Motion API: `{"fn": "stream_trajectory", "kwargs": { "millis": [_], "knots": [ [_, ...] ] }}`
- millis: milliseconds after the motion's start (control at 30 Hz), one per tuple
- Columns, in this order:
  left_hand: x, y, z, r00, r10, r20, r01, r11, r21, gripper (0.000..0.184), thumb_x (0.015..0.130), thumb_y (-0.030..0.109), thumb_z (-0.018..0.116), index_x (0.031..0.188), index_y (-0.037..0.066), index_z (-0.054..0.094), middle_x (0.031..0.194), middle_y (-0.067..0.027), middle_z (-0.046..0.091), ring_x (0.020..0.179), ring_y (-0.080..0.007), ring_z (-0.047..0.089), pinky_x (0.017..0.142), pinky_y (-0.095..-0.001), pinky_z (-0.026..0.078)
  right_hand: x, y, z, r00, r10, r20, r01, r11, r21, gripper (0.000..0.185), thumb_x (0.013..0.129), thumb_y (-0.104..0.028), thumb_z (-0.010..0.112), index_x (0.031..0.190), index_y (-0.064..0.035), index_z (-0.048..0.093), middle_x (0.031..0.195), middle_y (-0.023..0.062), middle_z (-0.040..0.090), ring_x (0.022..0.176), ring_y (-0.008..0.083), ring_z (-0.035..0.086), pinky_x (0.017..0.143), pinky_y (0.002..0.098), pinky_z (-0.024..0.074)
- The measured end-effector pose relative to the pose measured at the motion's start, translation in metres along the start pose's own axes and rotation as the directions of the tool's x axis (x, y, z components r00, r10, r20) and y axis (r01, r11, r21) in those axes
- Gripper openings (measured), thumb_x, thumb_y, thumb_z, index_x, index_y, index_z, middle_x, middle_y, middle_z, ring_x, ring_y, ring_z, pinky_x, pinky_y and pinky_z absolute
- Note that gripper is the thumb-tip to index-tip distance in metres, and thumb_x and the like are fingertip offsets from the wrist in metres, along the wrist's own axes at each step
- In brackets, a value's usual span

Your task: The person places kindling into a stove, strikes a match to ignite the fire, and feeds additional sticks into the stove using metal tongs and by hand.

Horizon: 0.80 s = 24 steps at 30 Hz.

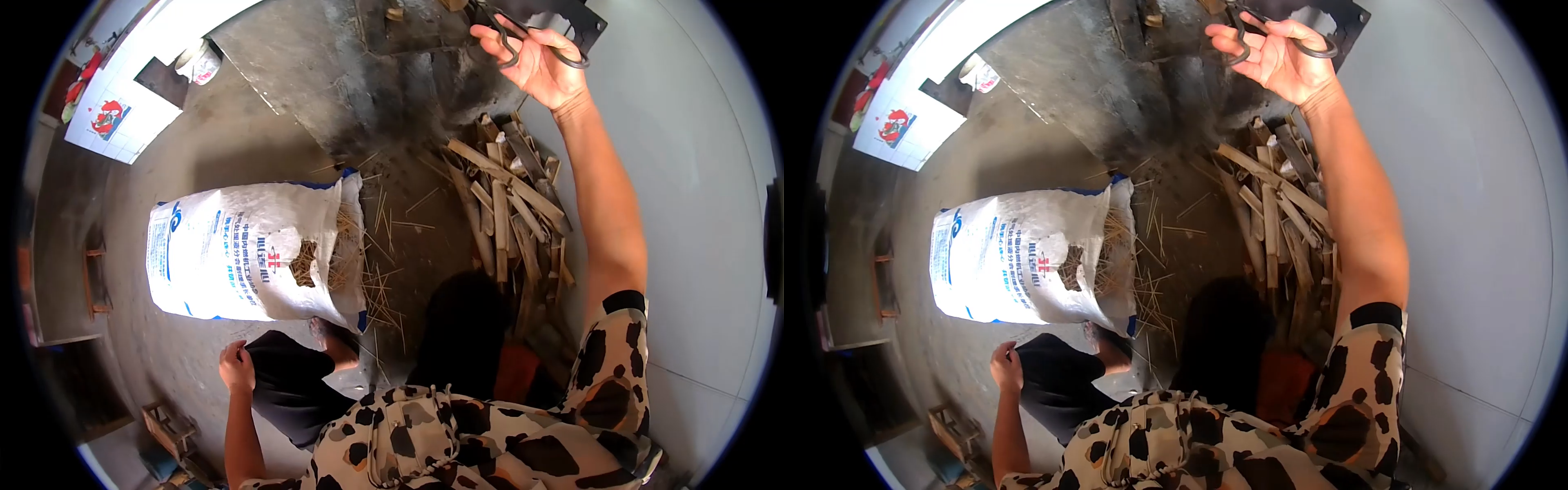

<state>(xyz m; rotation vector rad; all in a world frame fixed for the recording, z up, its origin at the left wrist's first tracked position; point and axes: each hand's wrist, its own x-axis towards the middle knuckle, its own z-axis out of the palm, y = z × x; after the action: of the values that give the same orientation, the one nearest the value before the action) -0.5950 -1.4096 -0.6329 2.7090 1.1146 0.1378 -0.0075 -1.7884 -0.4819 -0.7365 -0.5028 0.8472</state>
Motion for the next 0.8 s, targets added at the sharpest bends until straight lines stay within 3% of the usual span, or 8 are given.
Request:
{"fn": "stream_trajectory", "kwargs": {
  "millis": [67, 100, 200, 333, 500, 567, 633, 800],
  "knots": [
    [0.004, 0.011, -0.001, 0.999, 0.031, 0.011, -0.031, 1.0, 0.0, 0.015, 0.079, 0.007, 0.053, 0.087, 0.009, 0.065, 0.085, -0.0119, 0.064, 0.082, -0.0315, 0.06, 0.074, -0.0392, 0.048, -0.02, 0.004, 0.013, 0.999, 0.035, 0.006, -0.035, 0.999, -0.041, 0.061, 0.083, -0.021, 0.05, 0.136, 0.0007, 0.029, 0.138, 0.0301, 0.032, 0.11, 0.0291, 0.052, 0.08, 0.0333, 0.0455],
    [0.006, 0.015, -0.002, 0.999, 0.045, 0.012, -0.045, 0.999, -0.002, 0.015, 0.079, 0.006, 0.053, 0.088, 0.008, 0.065, 0.086, -0.0121, 0.064, 0.083, -0.0317, 0.06, 0.074, -0.0391, 0.048, -0.031, 0.006, 0.006, 0.99, 0.071, 0.123, -0.072, 0.997, 0.008, 0.045, 0.086, -0.025, 0.046, 0.128, -0.0104, 0.043, 0.134, 0.0308, 0.037, 0.114, 0.0355, 0.052, 0.09, 0.0415, 0.044],
    [0.01, 0.022, 0.002, 0.996, 0.085, 0.012, -0.085, 0.996, -0.017, 0.015, 0.079, 0.007, 0.054, 0.088, 0.008, 0.065, 0.087, -0.0122, 0.064, 0.084, -0.0319, 0.059, 0.074, -0.0391, 0.048, -0.09, 0.018, 0.021, 0.988, 0.137, 0.063, -0.134, 0.989, -0.06, 0.066, 0.082, -0.024, 0.048, 0.142, -0.014, 0.022, 0.134, 0.0286, 0.04, 0.11, 0.0339, 0.055, 0.081, 0.0446, 0.0468],
    [0.012, 0.023, 0.01, 0.989, 0.142, -0.029, -0.142, 0.99, 0.001, 0.016, 0.079, 0.008, 0.055, 0.091, 0.008, 0.064, 0.085, -0.0127, 0.063, 0.084, -0.0323, 0.058, 0.074, -0.0405, 0.047, -0.181, 0.048, 0.052, 0.891, 0.352, -0.285, -0.407, 0.899, -0.162, 0.09, 0.069, -0.015, 0.058, 0.146, -0.0161, 0.011, 0.121, 0.0271, 0.051, 0.102, 0.0352, 0.058, 0.072, 0.0473, 0.0499],
    [0.025, 0.057, 0.014, 0.88, 0.474, -0.005, -0.471, 0.875, 0.116, 0.027, 0.071, 0.008, 0.062, 0.098, 0.008, 0.062, 0.091, -0.0118, 0.063, 0.087, -0.032, 0.058, 0.081, -0.0433, 0.043, -0.237, 0.104, 0.065, 0.745, 0.619, -0.248, -0.604, 0.784, 0.142, 0.082, 0.075, -0.006, 0.055, 0.145, -0.0149, 0.013, 0.117, 0.0313, 0.051, 0.104, 0.0377, 0.057, 0.074, 0.0516, 0.0516],
    [0.029, 0.117, 0.029, 0.915, 0.392, 0.09, -0.397, 0.917, 0.041, 0.034, 0.073, 0.02, 0.069, 0.103, 0.009, 0.059, 0.094, -0.0114, 0.062, 0.088, -0.0307, 0.058, 0.078, -0.0405, 0.045, -0.248, 0.131, 0.07, 0.688, 0.703, -0.18, -0.627, 0.701, 0.341, 0.074, 0.081, -0.003, 0.052, 0.143, -0.0142, 0.013, 0.116, 0.0309, 0.052, 0.104, 0.0384, 0.057, 0.077, 0.0536, 0.0509],
    [0.041, 0.174, 0.055, 0.909, 0.361, 0.21, -0.356, 0.932, -0.06, 0.05, 0.072, 0.022, 0.071, 0.115, 0.006, 0.05, 0.099, -0.0129, 0.059, 0.092, -0.0341, 0.057, 0.079, -0.0404, 0.047, -0.249, 0.171, 0.084, 0.557, 0.793, -0.246, -0.753, 0.607, 0.253, 0.076, 0.081, -0.006, 0.054, 0.142, -0.0134, 0.01, 0.113, 0.0289, 0.055, 0.1, 0.0375, 0.06, 0.076, 0.0518, 0.0516],
    [0.11, 0.174, 0.166, 0.938, 0.166, 0.305, -0.289, 0.859, 0.423, 0.049, 0.072, 0.018, 0.07, 0.111, 0.006, 0.044, 0.095, -0.0145, 0.06, 0.09, -0.0318, 0.062, 0.075, -0.0404, 0.051, -0.241, 0.274, 0.112, 0.407, 0.893, -0.192, -0.875, 0.442, 0.2, 0.08, 0.076, -0.001, 0.054, 0.142, -0.0129, 0.01, 0.109, 0.0271, 0.055, 0.096, 0.0332, 0.061, 0.076, 0.0481, 0.0525]
  ]
}}
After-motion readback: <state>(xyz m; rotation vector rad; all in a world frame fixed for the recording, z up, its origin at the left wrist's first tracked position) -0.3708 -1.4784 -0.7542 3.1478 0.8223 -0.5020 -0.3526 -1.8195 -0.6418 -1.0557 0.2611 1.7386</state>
